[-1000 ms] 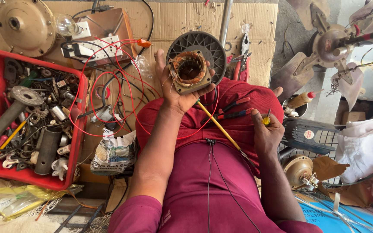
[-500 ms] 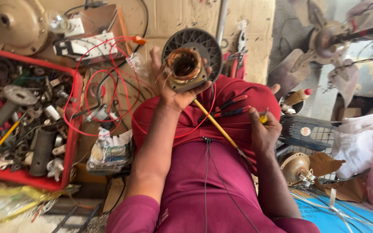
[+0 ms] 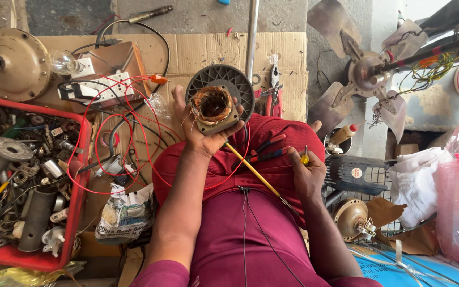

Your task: The person is repairing an electrical motor stator by using a screwdriver to adjust and tighten the copper windings. The person holds the stator in one hand and uses the tool in the other to manipulate the internal components.

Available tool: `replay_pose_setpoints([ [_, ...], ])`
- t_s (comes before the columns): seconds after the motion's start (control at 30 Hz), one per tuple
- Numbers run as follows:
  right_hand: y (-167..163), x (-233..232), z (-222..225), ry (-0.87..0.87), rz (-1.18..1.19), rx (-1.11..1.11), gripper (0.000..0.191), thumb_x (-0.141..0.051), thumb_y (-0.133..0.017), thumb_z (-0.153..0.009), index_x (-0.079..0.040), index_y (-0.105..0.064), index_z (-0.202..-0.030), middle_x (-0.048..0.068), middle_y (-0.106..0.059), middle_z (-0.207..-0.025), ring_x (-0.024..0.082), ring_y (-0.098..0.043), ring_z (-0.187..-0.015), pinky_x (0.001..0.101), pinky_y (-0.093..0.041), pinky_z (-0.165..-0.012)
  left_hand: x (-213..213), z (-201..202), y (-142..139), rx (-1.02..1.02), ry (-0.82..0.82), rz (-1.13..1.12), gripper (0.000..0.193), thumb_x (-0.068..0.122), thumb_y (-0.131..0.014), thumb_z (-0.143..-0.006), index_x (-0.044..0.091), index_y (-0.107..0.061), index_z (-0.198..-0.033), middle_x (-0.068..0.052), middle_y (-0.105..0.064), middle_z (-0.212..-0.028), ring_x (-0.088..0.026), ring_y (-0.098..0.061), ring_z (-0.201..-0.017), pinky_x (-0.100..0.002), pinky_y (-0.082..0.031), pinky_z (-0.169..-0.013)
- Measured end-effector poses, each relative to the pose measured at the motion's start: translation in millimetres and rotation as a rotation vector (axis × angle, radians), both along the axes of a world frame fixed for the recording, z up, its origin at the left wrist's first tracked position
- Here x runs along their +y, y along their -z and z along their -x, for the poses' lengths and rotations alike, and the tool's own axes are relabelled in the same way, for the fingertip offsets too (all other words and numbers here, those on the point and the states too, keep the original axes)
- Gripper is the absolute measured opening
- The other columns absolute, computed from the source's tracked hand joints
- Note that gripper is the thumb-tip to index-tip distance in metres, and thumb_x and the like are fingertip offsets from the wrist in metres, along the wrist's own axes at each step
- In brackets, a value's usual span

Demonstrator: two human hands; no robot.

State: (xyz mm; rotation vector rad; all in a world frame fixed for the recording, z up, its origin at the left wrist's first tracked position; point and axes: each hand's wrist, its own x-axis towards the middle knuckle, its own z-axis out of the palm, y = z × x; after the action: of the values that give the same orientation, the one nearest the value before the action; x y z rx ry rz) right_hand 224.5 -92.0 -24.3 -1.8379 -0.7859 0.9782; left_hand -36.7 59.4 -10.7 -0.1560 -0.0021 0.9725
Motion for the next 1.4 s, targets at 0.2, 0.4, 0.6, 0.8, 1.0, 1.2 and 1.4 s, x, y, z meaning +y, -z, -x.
replay_pose_setpoints([
  [0.2, -4, -2, -4, -0.008, 0.021, -0.024, 0.031, -0.027, -0.078, -0.097, -0.006, -0.065, -0.079, -0.011, -0.049, -0.064, 0.001, -0.038, -0.058, 0.0213, -0.029, -0.05, 0, -2, 3, -0.024, 0.016, 0.02, 0.111, 0.094, -0.034, -0.089, -0.002, -0.061, -0.138, -0.032, -0.064, -0.131, -0.052, -0.063, -0.123, -0.071, -0.054, -0.099],
  [0.4, -17, 6, -30, -0.113, 0.031, 0.322, 0.016, -0.019, -0.074, -0.096, -0.007, -0.068, -0.104, -0.004, -0.06, -0.076, 0.005, -0.052, -0.061, 0.0215, -0.043, -0.053, 0, -7, 8, -0.063, -0.007, -0.02, 0.112, 0.095, -0.034, -0.089, 0.0, -0.059, -0.142, -0.033, -0.062, -0.135, -0.053, -0.061, -0.126, -0.073, -0.052, -0.102],
  [0.6, -14, 11, -29, -0.106, 0.007, 0.449, 0.022, -0.02, -0.064, -0.107, -0.003, -0.067, -0.119, 0.001, -0.064, -0.087, 0.006, -0.053, -0.067, 0.021, -0.045, -0.058, 1, -7, 8, -0.064, -0.002, -0.014, 0.112, 0.095, -0.035, -0.088, 0.0, -0.058, -0.143, -0.033, -0.062, -0.135, -0.054, -0.061, -0.126, -0.074, -0.051, -0.102],
  [0.8, -13, 10, -27, -0.038, -0.027, 0.492, 0.025, -0.019, -0.061, -0.107, -0.002, -0.065, -0.125, 0.003, -0.064, -0.086, 0.006, -0.051, -0.064, 0.0204, -0.041, -0.053, 1, -6, 7, -0.039, -0.012, 0.004, 0.11, 0.093, -0.037, -0.09, -0.002, -0.058, -0.143, -0.035, -0.062, -0.132, -0.054, -0.062, -0.123, -0.072, -0.053, -0.099],
  [1.0, -17, 11, -26, 0.002, -0.017, 0.501, 0.03, -0.02, -0.062, -0.107, -0.002, -0.063, -0.131, 0.003, -0.064, -0.088, 0.005, -0.051, -0.063, 0.0193, -0.04, -0.051, 2, -3, 4, -0.1, 0.023, 0.035, 0.104, 0.09, -0.037, -0.093, 0.0, -0.06, -0.138, -0.033, -0.062, -0.132, -0.052, -0.062, -0.124, -0.067, -0.057, -0.101],
  [1.2, -18, 11, -25, 0.008, -0.024, 0.509, 0.033, -0.021, -0.063, -0.107, -0.002, -0.062, -0.135, 0.003, -0.065, -0.088, 0.005, -0.051, -0.064, 0.0187, -0.041, -0.052, 1, -3, 2, -0.133, 0.018, 0.002, 0.102, 0.088, -0.037, -0.095, 0.0, -0.06, -0.14, -0.034, -0.062, -0.134, -0.053, -0.061, -0.126, -0.067, -0.056, -0.102],
  [1.4, -16, 9, -26, 0.026, -0.043, 0.506, 0.033, -0.019, -0.063, -0.107, -0.003, -0.062, -0.136, 0.004, -0.065, -0.089, 0.005, -0.052, -0.064, 0.0189, -0.041, -0.051, 1, -1, 1, -0.159, 0.031, -0.009, 0.103, 0.088, -0.037, -0.096, -0.002, -0.058, -0.142, -0.035, -0.06, -0.137, -0.052, -0.06, -0.129, -0.067, -0.056, -0.104],
])
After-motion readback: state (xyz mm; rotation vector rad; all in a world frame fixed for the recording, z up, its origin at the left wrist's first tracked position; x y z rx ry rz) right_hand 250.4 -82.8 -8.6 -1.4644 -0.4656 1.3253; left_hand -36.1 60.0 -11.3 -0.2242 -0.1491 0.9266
